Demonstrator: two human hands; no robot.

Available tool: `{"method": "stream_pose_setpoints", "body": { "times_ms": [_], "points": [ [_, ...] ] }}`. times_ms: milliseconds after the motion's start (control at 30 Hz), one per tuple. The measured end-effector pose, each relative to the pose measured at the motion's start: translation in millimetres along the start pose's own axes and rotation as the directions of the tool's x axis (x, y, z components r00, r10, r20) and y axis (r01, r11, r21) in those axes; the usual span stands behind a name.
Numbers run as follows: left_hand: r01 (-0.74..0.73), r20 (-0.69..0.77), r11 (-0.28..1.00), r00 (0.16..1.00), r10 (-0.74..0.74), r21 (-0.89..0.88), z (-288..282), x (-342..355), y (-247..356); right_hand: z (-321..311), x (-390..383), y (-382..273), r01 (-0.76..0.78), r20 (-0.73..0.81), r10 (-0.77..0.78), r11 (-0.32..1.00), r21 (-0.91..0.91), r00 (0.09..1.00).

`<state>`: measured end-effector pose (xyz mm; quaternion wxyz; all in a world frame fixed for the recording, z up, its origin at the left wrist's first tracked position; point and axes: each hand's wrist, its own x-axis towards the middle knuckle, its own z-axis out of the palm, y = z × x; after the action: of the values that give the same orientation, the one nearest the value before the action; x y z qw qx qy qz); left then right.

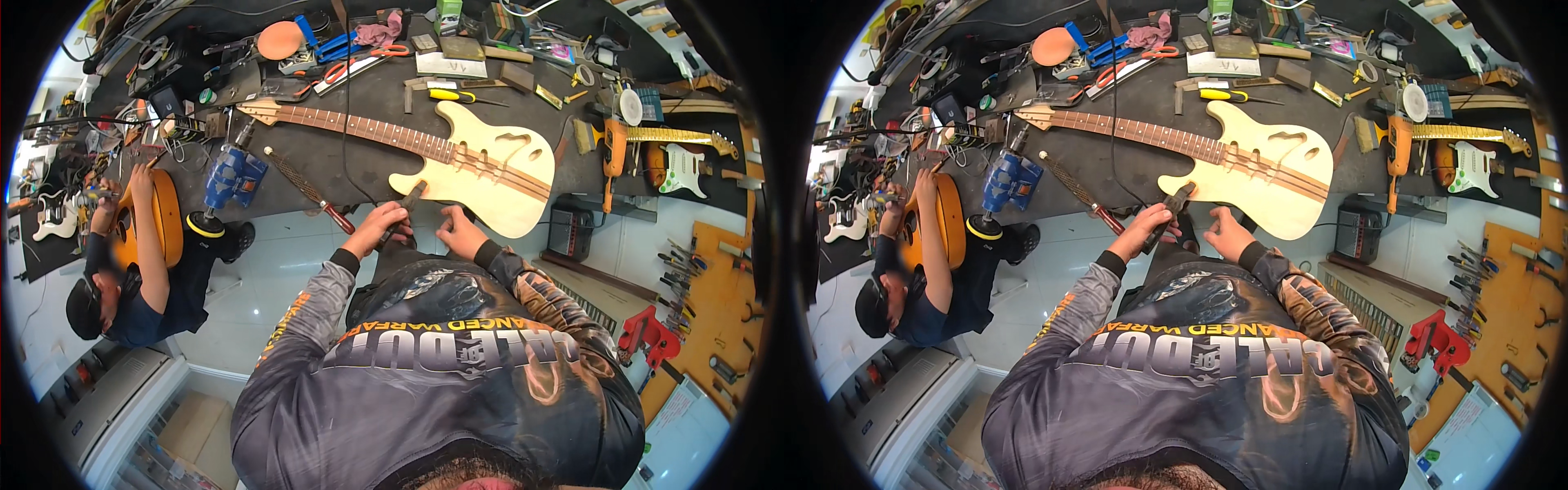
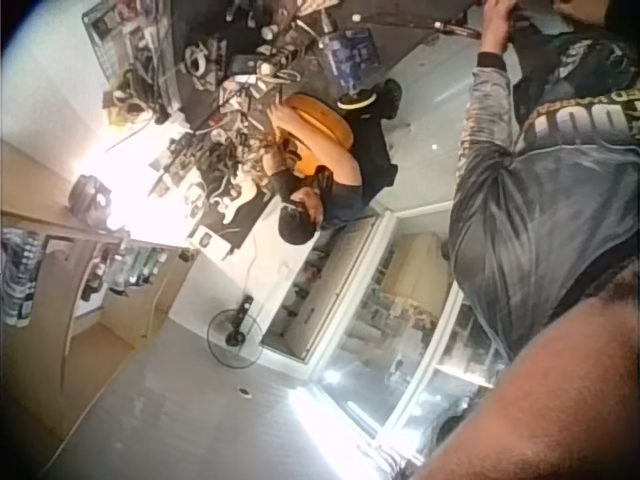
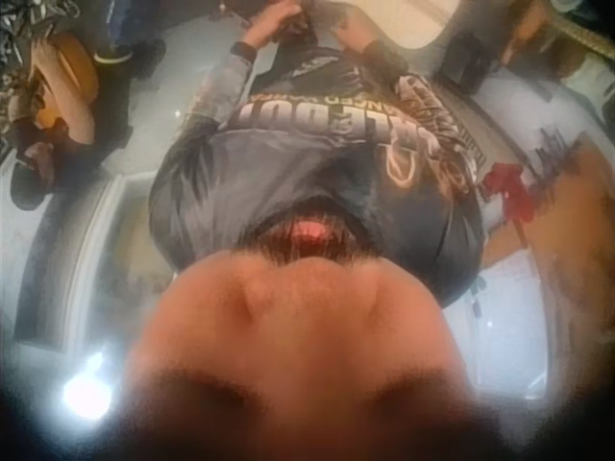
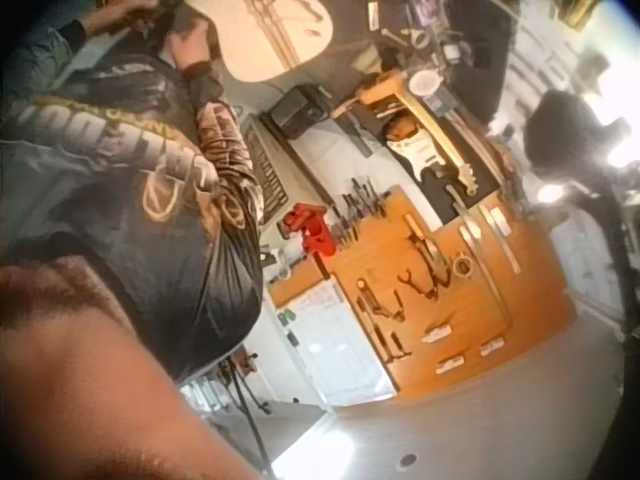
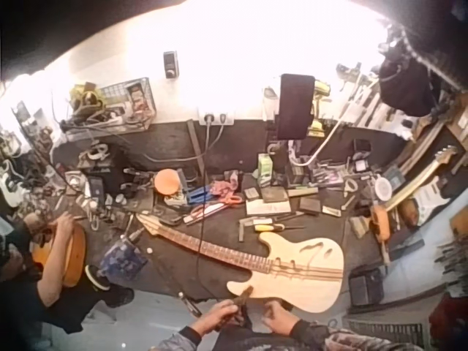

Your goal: The person uses a power sander on the front of a wooden instrument body, wipes the surface with a yellow cloth, and then picks up the instrument to sand the back and neck.

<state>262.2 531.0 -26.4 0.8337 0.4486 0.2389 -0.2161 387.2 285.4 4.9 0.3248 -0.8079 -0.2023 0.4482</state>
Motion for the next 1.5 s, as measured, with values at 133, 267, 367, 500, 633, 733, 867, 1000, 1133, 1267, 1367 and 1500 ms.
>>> {"method": "stream_pose_setpoints", "body": {
  "times_ms": [133, 267, 367, 500, 633, 733, 867, 1000, 1133, 1267, 1367, 1500],
  "points": [
    [0.032, -0.015, 0.991, 0.999, -0.030, 0.131, 13.2, -20.0, 7.3, -3.9, -14.1, 33.8, -0.061, 0.108, 0.066, 0.997, -0.051, 0.992],
    [0.097, 0.001, 0.982, 0.995, -0.098, 0.165, 13.8, -31.9, 5.3, 2.2, -14.8, 85.9, -0.019, 0.133, 0.045, 0.981, -0.191, 0.990],
    [0.189, 0.031, 0.965, 0.980, -0.197, 0.181, 8.1, -42.1, -13.7, 8.5, -12.8, 106.9, -0.013, 0.182, 0.083, 0.934, -0.357, 0.980],
    [0.088, 0.239, 0.949, 0.957, -0.165, 0.302, 1.3, -72.0, -2.0, 14.0, -16.7, 105.3, 0.060, 0.213, -0.021, 0.983, -0.176, 0.977],
    [0.085, 0.284, 0.983, 0.950, -0.128, 0.162, 15.5, -129.0, 45.6, -11.3, -27.3, 10.5, 0.281, 0.114, -0.286, 0.958, 0.052, 0.952],
    [0.120, 0.393, 0.993, 0.913, -0.107, -0.009, 22.2, -146.3, 79.7, -16.7, -11.2, -5.0, 0.297, 0.181, -0.327, 0.939, 0.173, 0.927],
    [0.135, 0.260, 0.987, 0.960, -0.108, -0.091, 26.0, -157.0, 75.2, -34.7, 14.0, -7.2, 0.426, 0.308, -0.391, 0.903, -0.051, 0.867],
    [0.061, 0.316, 0.985, 0.949, -0.007, -0.162, 25.0, -152.1, 62.5, -31.6, 3.1, 9.1, 0.347, 0.049, -0.347, 0.938, 0.007, 0.937],
    [0.025, 0.361, 0.979, 0.931, 0.051, -0.201, 45.7, -147.4, 79.8, -39.2, -7.6, -7.3, -0.312, 0.298, 0.140, 0.668, 0.676, 0.944],
    [0.071, 0.393, 0.952, 0.918, 0.055, -0.299, 67.2, -157.8, 107.7, -71.7, -6.5, -1.0, -0.082, 0.120, 0.002, 0.744, 0.663, 0.993],
    [0.028, 0.369, 0.936, 0.923, 0.110, -0.351, 74.6, -155.3, 104.8, -97.8, -21.6, -29.1, 0.041, 0.033, -0.077, 0.790, 0.612, 0.996],
    [0.019, 0.384, 0.990, 0.923, 0.038, -0.143, 82.7, -146.2, 109.2, -120.3, -32.7, -40.2, 0.152, -0.004, -0.182, 0.810, 0.566, 0.983]
  ]
}}
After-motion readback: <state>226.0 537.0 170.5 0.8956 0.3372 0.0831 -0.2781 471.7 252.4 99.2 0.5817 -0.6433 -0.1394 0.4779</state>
